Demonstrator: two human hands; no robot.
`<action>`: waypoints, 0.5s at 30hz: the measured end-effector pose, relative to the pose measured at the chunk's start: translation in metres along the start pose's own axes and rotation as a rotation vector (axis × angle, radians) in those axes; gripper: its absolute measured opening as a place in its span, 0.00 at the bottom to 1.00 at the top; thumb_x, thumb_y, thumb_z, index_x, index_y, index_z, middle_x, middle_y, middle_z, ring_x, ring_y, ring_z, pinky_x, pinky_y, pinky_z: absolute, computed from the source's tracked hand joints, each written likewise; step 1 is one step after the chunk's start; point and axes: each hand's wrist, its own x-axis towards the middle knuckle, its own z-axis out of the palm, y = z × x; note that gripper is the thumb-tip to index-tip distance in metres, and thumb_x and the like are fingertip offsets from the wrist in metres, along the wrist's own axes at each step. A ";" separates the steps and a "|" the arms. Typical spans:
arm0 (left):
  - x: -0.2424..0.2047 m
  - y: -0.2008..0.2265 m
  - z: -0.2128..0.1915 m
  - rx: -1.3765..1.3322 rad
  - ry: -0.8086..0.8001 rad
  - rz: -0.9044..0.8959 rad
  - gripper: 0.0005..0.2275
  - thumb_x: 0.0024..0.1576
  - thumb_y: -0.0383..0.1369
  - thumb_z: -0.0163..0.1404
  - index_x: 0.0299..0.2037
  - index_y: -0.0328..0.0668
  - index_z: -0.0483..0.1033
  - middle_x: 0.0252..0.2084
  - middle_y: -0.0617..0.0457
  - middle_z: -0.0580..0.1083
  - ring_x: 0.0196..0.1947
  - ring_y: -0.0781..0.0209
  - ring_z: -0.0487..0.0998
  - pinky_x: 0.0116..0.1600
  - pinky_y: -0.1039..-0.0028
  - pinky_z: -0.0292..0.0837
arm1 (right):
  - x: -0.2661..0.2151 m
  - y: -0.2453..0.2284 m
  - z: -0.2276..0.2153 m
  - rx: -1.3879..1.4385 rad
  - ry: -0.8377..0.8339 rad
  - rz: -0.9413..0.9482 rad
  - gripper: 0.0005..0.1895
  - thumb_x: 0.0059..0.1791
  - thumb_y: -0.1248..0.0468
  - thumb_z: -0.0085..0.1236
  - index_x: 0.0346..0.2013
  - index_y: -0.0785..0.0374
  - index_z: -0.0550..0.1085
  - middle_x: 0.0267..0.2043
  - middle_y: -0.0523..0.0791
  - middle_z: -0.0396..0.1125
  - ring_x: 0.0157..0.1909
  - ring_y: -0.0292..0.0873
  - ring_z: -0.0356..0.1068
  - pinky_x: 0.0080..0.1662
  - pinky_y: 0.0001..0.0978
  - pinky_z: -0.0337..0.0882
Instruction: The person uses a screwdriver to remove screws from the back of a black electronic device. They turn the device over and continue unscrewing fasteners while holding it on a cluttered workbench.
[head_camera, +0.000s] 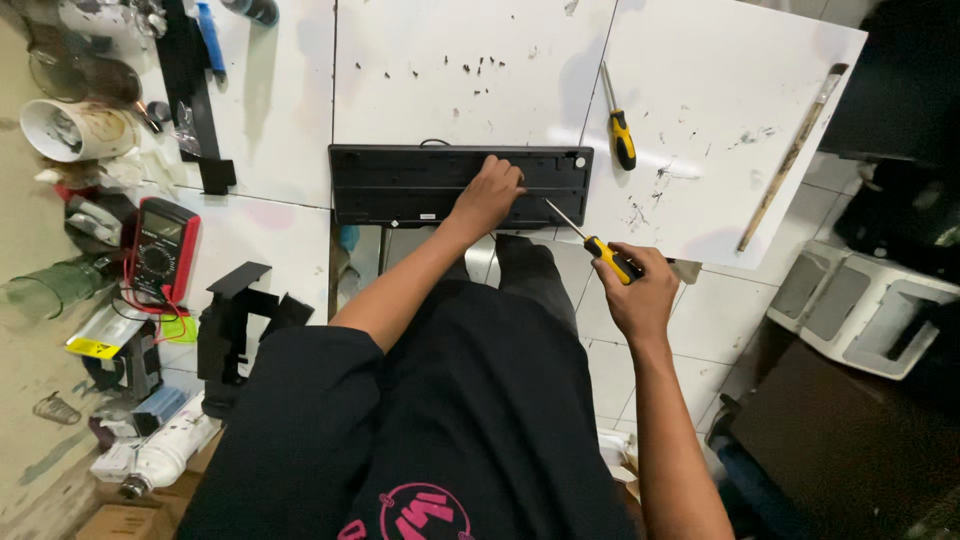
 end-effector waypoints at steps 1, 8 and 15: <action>0.005 -0.002 -0.004 0.005 -0.001 0.004 0.09 0.62 0.36 0.57 0.38 0.38 0.76 0.32 0.53 0.68 0.37 0.51 0.72 0.48 0.67 0.72 | 0.000 0.003 -0.001 0.005 0.004 0.000 0.18 0.44 0.61 0.80 0.47 0.55 0.85 0.41 0.49 0.75 0.45 0.55 0.76 0.46 0.40 0.76; 0.041 -0.023 -0.038 -0.591 0.116 -0.334 0.07 0.64 0.37 0.59 0.43 0.43 0.80 0.37 0.46 0.80 0.42 0.41 0.83 0.51 0.57 0.79 | 0.016 0.033 0.000 0.090 -0.025 0.228 0.18 0.46 0.60 0.79 0.49 0.54 0.85 0.45 0.50 0.76 0.51 0.53 0.77 0.53 0.39 0.75; 0.058 -0.033 -0.042 -0.519 0.313 -0.423 0.07 0.60 0.37 0.65 0.45 0.51 0.83 0.35 0.57 0.81 0.40 0.57 0.82 0.47 0.69 0.82 | 0.043 0.046 0.005 0.169 0.015 0.329 0.19 0.45 0.61 0.78 0.49 0.58 0.84 0.49 0.55 0.76 0.56 0.56 0.77 0.57 0.42 0.74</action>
